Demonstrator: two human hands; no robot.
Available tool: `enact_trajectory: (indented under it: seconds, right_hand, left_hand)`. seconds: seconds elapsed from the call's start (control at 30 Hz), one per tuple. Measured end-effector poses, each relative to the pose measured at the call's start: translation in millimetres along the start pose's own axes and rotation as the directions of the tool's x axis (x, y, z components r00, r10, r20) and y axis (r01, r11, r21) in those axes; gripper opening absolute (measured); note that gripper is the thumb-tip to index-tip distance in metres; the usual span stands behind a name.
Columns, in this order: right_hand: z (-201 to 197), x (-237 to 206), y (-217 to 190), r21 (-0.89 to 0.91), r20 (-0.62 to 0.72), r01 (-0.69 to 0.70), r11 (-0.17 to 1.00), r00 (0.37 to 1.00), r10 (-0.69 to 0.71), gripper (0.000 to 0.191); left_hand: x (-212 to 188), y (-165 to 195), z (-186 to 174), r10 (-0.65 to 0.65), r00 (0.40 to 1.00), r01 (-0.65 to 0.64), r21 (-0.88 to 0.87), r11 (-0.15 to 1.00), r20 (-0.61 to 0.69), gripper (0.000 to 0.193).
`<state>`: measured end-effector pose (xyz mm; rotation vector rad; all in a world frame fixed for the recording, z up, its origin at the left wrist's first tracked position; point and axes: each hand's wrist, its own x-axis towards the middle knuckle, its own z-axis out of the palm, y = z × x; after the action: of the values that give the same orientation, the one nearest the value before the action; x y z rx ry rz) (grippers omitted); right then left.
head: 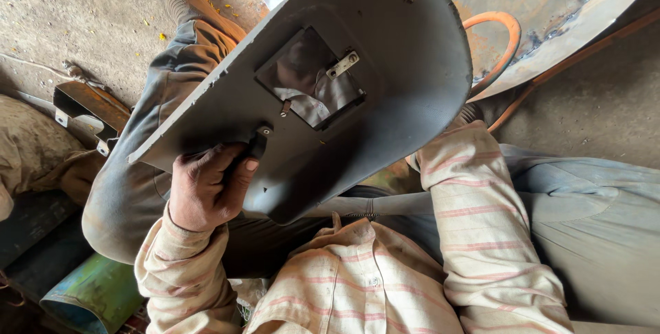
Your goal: The person sits on the floor and welds a large circular metal object using a welding torch and a welding mask. They repeatedly lower the mask to weld and lift it to inspect the work.
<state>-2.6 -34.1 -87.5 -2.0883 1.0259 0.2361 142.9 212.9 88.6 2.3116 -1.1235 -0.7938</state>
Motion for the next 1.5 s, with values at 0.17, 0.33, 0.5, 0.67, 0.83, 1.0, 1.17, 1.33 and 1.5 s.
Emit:
enact_trajectory:
  seconds: [0.17, 0.33, 0.5, 0.67, 0.83, 1.0, 1.17, 1.33, 1.5]
  right_hand:
    - [0, 1, 4, -0.016, 0.004, 0.000, 1.000, 1.000, 0.000, 0.057]
    - [-6, 3, 5, -0.028, 0.014, -0.014, 1.000, 1.000, 0.014, 0.056]
    - [-7, 1, 1, 0.138, -0.023, -0.055, 0.989, 0.998, 0.059, 0.056]
    - [-3, 0, 0, 0.180, -0.146, 0.060, 0.982, 0.989, -0.034, 0.063]
    - [2, -2, 0, 0.159, -0.055, 0.002, 0.987, 0.998, 0.007, 0.060]
    - [4, -2, 1, 0.166, -0.057, 0.019, 0.986, 0.998, -0.010, 0.063]
    - [6, -2, 3, 0.155, -0.088, 0.040, 0.987, 0.996, -0.027, 0.064]
    - [9, -2, 6, 0.149, -0.078, 0.028, 0.988, 0.997, -0.017, 0.065]
    - [9, -1, 5, 0.140, -0.099, 0.055, 0.989, 0.994, -0.042, 0.067]
  left_hand:
    - [2, -1, 0, 0.008, 1.000, -0.008, -0.009, 1.000, -0.002, 0.005]
    - [-1, -2, -2, -0.014, 0.998, 0.016, 0.024, 1.000, -0.068, 0.007]
    - [-8, -9, 0, -0.235, 0.925, 0.158, -0.263, 0.952, -0.298, 0.020]
    - [-15, -19, 0, -0.364, 0.828, 0.083, -0.547, 0.833, -0.428, 0.027]
    - [-20, -20, 0, -0.368, 0.814, 0.013, -0.618, 0.786, -0.450, 0.031]
    - [-22, -14, 1, -0.351, 0.824, 0.098, -0.498, 0.861, -0.445, 0.031]
    - [-22, -11, 6, -0.375, 0.820, 0.112, -0.520, 0.847, -0.433, 0.033]
    - [-25, -11, 4, -0.369, 0.836, 0.133, -0.503, 0.854, -0.406, 0.032]
    - [-23, -8, 3, -0.329, 0.863, 0.150, -0.428, 0.892, -0.384, 0.030]
